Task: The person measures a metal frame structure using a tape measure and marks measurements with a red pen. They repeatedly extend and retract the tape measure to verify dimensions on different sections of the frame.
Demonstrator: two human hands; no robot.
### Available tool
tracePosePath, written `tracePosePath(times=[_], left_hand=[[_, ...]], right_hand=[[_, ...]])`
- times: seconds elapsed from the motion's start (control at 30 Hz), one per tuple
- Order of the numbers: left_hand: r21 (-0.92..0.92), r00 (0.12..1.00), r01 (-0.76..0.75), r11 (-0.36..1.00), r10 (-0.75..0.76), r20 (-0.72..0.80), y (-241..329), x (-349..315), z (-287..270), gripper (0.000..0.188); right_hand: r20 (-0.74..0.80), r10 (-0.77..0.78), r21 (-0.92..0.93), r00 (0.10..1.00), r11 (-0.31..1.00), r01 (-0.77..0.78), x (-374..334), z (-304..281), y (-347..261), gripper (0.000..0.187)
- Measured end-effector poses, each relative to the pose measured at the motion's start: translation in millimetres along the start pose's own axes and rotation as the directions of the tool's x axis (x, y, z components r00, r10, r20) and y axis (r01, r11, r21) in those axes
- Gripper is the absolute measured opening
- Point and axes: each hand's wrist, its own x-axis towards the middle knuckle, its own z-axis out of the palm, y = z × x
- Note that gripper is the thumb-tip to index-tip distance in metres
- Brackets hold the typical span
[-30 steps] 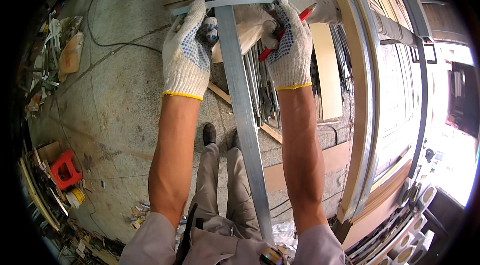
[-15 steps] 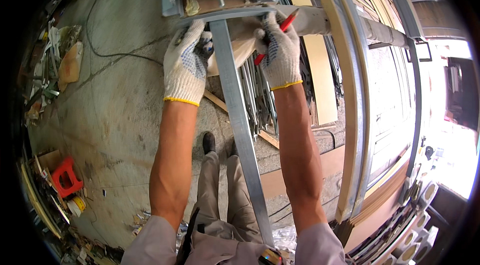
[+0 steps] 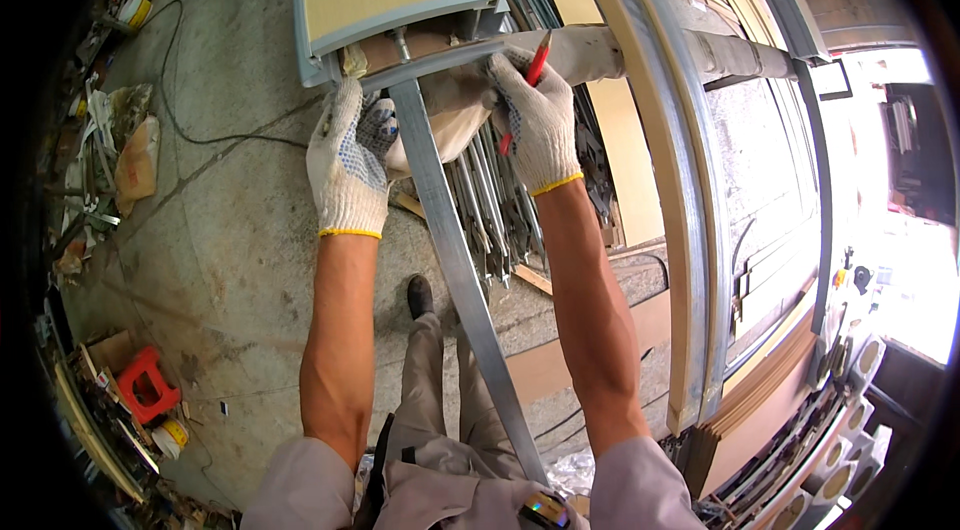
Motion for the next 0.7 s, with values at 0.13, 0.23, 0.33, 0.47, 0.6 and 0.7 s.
tracePosePath(times=[0.13,0.23,0.33,0.47,0.6,0.7], left_hand=[[-0.027,1.0,0.005,1.0,-0.005,0.014,5.2,-8.4,-5.0,0.031],[-0.059,0.998,-0.002,0.998,0.006,0.06,4.6,-8.0,-9.9,0.027],[-0.046,0.998,-0.019,0.999,0.021,0.051,-0.1,-4.4,-4.9,0.024],[-0.037,0.998,-0.006,0.999,0.008,0.064,-4.5,-7.5,-6.7,0.024],[-0.015,0.999,0.003,1.0,-0.002,0.038,-6.3,-7.1,-5.3,0.025],[0.0,1.0,-0.002,1.0,0.002,0.02,-6.0,-6.5,-1.6,0.026]], right_hand=[[-0.034,0.11,-0.033,0.993,0.993,-0.111,-18.6,2.1,-9.8,0.043],[-0.055,0.153,-0.037,0.987,0.987,-0.155,-29.8,-1.8,-9.5,0.057],[-0.052,0.159,-0.023,0.986,0.987,-0.16,-44.4,-2.7,-11.5,0.053],[-0.098,0.125,-0.12,0.987,0.983,-0.137,-56.3,4.8,-16.7,0.046],[-0.066,0.116,-0.115,0.991,0.986,-0.123,-52.9,4.6,-15.5,0.046],[-0.115,0.142,-0.099,0.983,0.983,-0.153,-52.7,6.2,-14.5,0.049]])
